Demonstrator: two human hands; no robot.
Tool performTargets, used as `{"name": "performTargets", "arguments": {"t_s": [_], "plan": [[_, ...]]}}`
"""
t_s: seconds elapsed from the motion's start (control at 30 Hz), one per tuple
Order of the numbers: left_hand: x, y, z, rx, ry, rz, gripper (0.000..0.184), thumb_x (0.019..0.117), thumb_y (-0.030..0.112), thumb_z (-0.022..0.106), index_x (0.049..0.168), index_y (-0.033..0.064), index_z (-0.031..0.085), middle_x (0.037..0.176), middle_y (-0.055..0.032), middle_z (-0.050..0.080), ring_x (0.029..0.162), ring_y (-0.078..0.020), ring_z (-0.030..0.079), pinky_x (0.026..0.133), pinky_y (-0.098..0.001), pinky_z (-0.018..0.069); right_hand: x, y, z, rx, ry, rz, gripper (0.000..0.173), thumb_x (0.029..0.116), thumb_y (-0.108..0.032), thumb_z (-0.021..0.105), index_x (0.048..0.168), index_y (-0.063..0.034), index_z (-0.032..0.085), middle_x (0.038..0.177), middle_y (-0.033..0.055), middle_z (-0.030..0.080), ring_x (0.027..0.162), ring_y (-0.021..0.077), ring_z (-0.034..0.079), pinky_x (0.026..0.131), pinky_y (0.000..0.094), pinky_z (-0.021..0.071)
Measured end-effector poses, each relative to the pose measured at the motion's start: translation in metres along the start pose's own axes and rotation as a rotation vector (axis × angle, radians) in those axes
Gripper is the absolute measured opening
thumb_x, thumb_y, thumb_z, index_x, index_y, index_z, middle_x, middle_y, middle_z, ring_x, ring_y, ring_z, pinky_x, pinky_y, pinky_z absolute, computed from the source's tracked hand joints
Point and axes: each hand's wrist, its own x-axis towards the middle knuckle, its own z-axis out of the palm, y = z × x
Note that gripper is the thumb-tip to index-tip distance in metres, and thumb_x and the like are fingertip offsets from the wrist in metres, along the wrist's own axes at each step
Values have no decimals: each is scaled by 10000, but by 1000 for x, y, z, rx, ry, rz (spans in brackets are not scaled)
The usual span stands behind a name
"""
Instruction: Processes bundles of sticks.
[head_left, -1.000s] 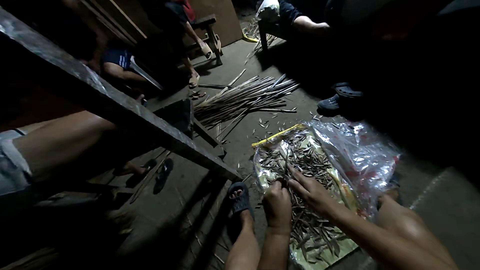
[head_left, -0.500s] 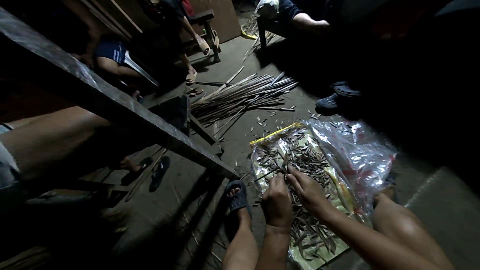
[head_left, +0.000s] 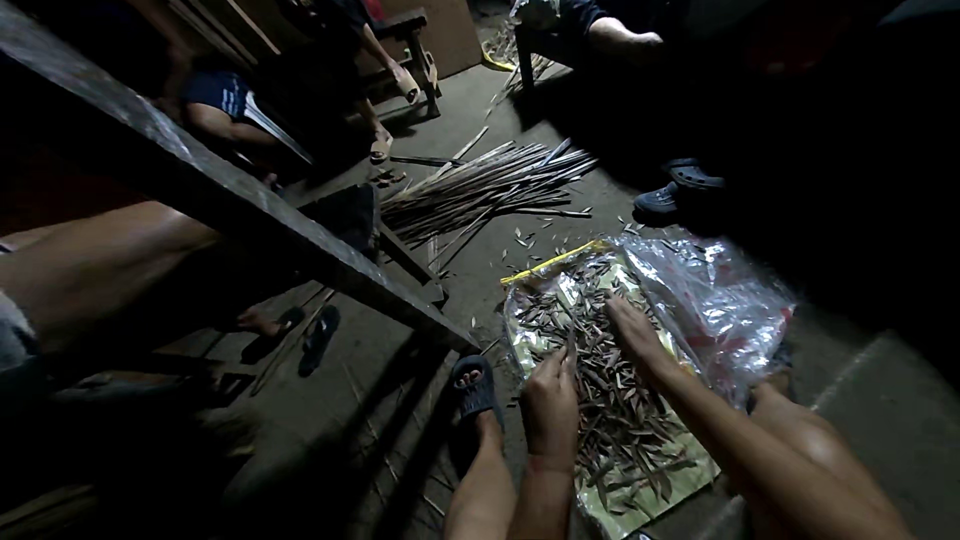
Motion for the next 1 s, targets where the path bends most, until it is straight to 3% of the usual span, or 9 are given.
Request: {"name": "performTargets", "arguments": {"t_s": [0.03,0.07,0.13,0.23,0.37,0.5,0.63,0.87,1.0], "plan": [[4,0,-4,-76,-28,-77,221,1019,99,602,1141,-16,746,923,-144,741,670,-173,671,645,-348,564,-6,-4,7,51,-36,11,442,1124,-256,343,1430,17,507,1049,99,608,833,114,563,733,291,480],[7,0,-7,-146,-51,-145,218,1032,120,593,1122,-8,744,858,-101,719,593,-110,615,579,-286,530,-14,-6,12,119,-107,12,420,1120,-250,342,1400,7,521,893,33,557,679,69,506,617,248,450],[13,2,-11,-272,-96,-271,216,1053,127,565,1094,-15,722,772,-45,678,496,-35,537,482,-204,471,-27,-9,20,218,-253,-32,402,1107,-220,342,1391,7,514,787,-28,496,574,29,434,534,210,398],[17,6,-18,-348,-143,-379,207,1060,80,517,1102,-24,691,765,-45,667,465,-34,529,439,-196,454,-39,-8,24,249,-376,-98,415,1090,-216,369,1414,7,501,806,-46,504,582,3,421,541,188,388],[17,2,-14,-330,-110,-347,172,1043,82,548,1031,0,698,751,-30,654,479,-42,536,442,-207,460,-47,-6,23,261,-431,-90,415,1088,-235,395,1419,-9,502,830,-47,540,598,-6,438,548,181,393],[17,1,-11,-256,-161,-309,192,1031,76,534,1091,-4,698,819,-59,694,565,-85,611,541,-267,530,-45,-13,17,297,-376,-8,376,1094,-210,408,1370,3,550,768,-58,508,561,1,431,521,181,393],[16,14,-17,-508,-383,-522,211,1093,139,480,1146,-28,598,804,-60,661,524,-86,606,503,-231,543,-28,-12,2,342,-280,-2,401,1106,-245,346,1371,-51,576,684,-86,458,497,7,392,462,183,363],[21,3,-7,-429,-240,-458,155,1050,95,540,1071,-25,636,737,-49,589,546,-93,552,510,-249,488,-46,-20,9,296,-397,85,513,1103,-241,367,1567,-29,313,826,-11,503,570,47,427,519,224,396],[20,4,-5,-484,-216,-453,158,1038,44,509,1070,-29,646,749,-56,624,553,-94,584,509,-249,509,-48,-18,12,337,-431,45,359,1095,-224,403,1373,-34,529,772,-50,528,543,3,425,493,177,376]]}}
